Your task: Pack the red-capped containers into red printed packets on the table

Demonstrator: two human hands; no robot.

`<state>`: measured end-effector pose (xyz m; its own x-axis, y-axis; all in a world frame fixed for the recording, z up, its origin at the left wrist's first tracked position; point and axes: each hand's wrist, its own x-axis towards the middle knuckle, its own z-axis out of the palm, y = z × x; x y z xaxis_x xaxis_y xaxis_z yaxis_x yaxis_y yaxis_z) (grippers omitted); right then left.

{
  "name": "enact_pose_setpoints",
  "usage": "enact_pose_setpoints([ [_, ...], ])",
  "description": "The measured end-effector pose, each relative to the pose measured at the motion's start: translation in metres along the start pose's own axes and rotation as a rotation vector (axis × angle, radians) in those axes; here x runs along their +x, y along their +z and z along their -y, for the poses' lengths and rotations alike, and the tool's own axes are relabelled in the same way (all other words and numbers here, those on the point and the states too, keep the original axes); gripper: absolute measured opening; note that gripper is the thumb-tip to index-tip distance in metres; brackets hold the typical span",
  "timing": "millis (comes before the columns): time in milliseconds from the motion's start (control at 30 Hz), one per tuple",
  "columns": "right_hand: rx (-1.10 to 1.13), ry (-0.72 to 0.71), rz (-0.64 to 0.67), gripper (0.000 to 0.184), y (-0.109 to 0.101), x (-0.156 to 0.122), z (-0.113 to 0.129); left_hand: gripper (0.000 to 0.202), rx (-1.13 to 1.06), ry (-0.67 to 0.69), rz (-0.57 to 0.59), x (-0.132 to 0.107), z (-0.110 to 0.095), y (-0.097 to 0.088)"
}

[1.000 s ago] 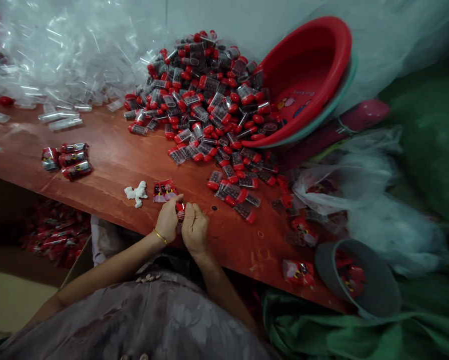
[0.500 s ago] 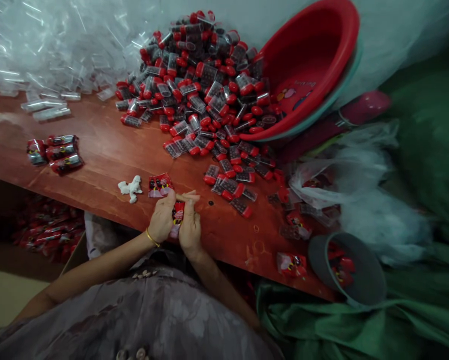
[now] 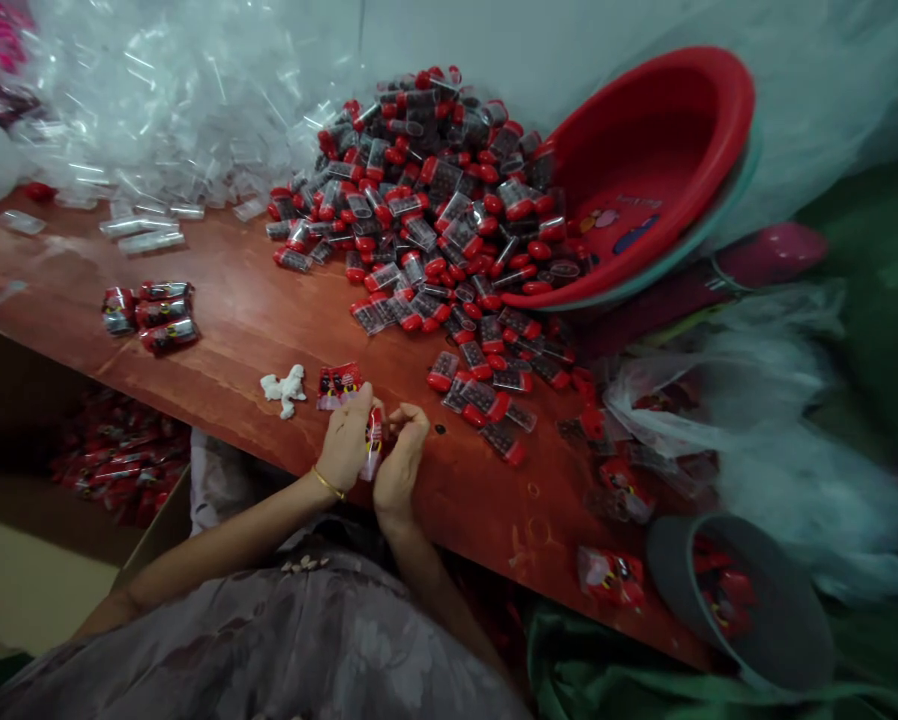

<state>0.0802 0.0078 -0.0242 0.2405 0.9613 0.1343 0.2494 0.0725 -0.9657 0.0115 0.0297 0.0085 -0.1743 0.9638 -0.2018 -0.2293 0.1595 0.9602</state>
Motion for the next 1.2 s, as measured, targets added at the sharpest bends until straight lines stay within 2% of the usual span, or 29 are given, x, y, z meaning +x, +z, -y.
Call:
enact_pose_setpoints([
  [67, -0.096, -0.162, 0.027, 0.042, -0.002, -0.004, 0.002, 0.052, 0.034, -0.048, -0.066, 0.013, -0.002, -0.006],
  [133, -0.238, -0.3, 0.174, 0.038, -0.003, -0.009, 0.005, 0.049, 0.056, -0.1, -0.13, 0.025, -0.002, -0.013],
  [200, -0.365, -0.364, 0.289, 0.037, -0.002, -0.013, 0.008, 0.042, 0.062, -0.143, -0.184, 0.031, 0.0, -0.019],
  [367, -0.367, -0.436, 0.256, 0.034, 0.006, -0.013, 0.006, 0.022, 0.081, -0.137, -0.265, 0.023, -0.005, -0.024],
  [467, -0.33, -0.421, 0.247, 0.034, 0.009, -0.012, 0.005, 0.029, 0.035, -0.164, -0.3, 0.019, -0.01, -0.024],
  [567, -0.334, -0.384, 0.329, 0.037, 0.01, -0.012, 0.006, 0.039, -0.02, -0.206, -0.338, 0.02, -0.01, -0.026],
  [633, -0.33, -0.38, 0.386, 0.04, 0.01, -0.011, 0.007, 0.044, -0.051, -0.195, -0.357, 0.022, -0.009, -0.028],
  [700, -0.304, -0.382, 0.39, 0.041, 0.012, -0.008, 0.008, 0.048, -0.075, -0.15, -0.367, 0.025, -0.008, -0.03],
  [867, -0.232, -0.332, 0.328, 0.039, 0.026, 0.015, 0.008, 0.052, -0.045, -0.042, -0.265, 0.04, -0.014, -0.036],
  [1033, -0.26, -0.309, 0.295, 0.037, 0.041, 0.048, 0.0, 0.033, 0.105, 0.14, -0.222, 0.071, -0.017, -0.046],
  [1200, -0.295, -0.252, 0.3, 0.036, 0.046, 0.066, -0.011, 0.015, 0.279, 0.156, -0.253, 0.095, -0.002, -0.046],
])
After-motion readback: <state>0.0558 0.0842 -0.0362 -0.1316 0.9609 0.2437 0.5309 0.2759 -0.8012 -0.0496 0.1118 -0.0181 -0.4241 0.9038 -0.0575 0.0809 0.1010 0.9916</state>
